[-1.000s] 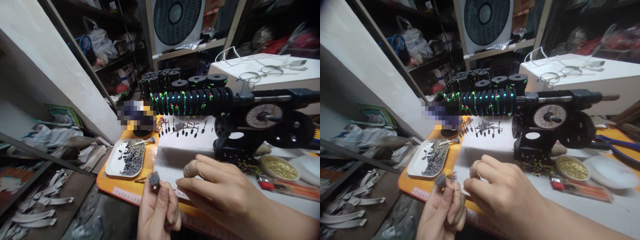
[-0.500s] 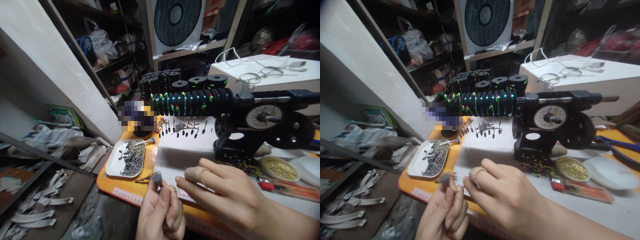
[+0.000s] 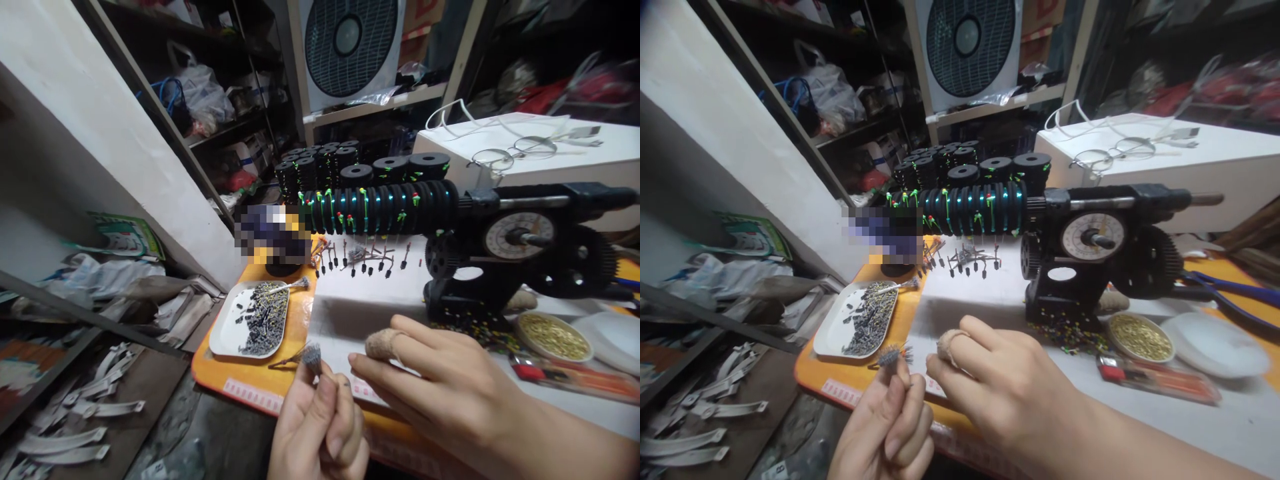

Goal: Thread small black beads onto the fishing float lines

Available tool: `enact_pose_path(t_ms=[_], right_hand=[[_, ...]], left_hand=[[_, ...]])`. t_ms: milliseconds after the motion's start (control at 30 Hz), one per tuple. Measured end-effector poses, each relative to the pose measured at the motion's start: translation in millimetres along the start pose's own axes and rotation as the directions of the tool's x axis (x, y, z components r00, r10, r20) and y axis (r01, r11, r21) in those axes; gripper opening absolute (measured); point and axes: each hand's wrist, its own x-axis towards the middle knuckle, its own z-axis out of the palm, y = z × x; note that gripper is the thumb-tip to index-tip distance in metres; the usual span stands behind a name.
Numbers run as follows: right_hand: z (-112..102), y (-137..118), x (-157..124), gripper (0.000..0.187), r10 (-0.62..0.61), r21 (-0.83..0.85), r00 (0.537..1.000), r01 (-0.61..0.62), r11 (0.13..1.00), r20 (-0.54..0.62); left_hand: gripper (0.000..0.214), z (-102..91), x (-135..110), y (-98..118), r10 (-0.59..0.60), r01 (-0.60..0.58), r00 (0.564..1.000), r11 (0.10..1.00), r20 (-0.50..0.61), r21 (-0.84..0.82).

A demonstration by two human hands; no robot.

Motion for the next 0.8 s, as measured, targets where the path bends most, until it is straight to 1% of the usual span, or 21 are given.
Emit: enact_pose_path(t_ms=[233,300,367,433,500,567,633,667,700,733,800], right_hand=[[-2,-2,1,0.034,0.006,-0.018,0.999,-0.007,1.0,-0.04],[-4,-3,3,0.032,0.012,0.007,0.999,-0.011,1.0,-0.041],[-6,-3,5,0.024,0.047,0.08,0.999,-0.044,0.996,-0.028],[-7,-4,7,0.015,0.104,0.178,0.995,-0.102,0.979,-0.005],[-8,-5,8,0.013,0.156,0.262,0.988,-0.153,0.953,0.009],[-9,-8,9,0.011,0.198,0.327,0.979,-0.2,0.924,0.039],[-10,-10,10,0.01,0.238,0.38,0.967,-0.253,0.89,0.087],[-10,-11,11,0.01,0.26,0.401,0.96,-0.281,0.872,0.107],[-11,-12,12,0.012,0.281,0.418,0.952,-0.306,0.855,0.123],[-12,-12,13,0.014,0.3,0.432,0.945,-0.326,0.841,0.13],[-15,-11,16,0.018,0.318,0.448,0.939,-0.342,0.826,0.131]], left_hand=[[0.014,0.5,2,-2,-0.007,0.007,1.0,1.0,0.004,0.018],[0.014,0.1,3,-3,-0.003,0.003,1.0,1.0,-0.006,0.031],[0.015,0.3,3,-4,-0.003,0.004,1.0,0.999,-0.025,0.044],[0.018,1.6,3,-5,-0.019,0.021,0.998,0.999,-0.055,0.048],[0.019,3.9,3,-6,-0.036,0.039,0.995,0.999,-0.094,0.036],[0.017,6.9,3,-7,-0.029,0.034,0.99,0.999,-0.138,0.029],[0.014,10.4,3,-10,0.035,-0.027,0.982,0.998,-0.187,0.048],[0.013,11.9,3,-12,0.101,-0.087,0.971,0.994,-0.215,0.071],[0.012,13.2,3,-13,0.188,-0.168,0.952,0.981,-0.243,0.102],[0.013,14.0,4,-14,0.286,-0.258,0.92,0.957,-0.268,0.137],[0.017,13.6,6,-13,0.47,-0.421,0.834,0.881,-0.29,0.215]])
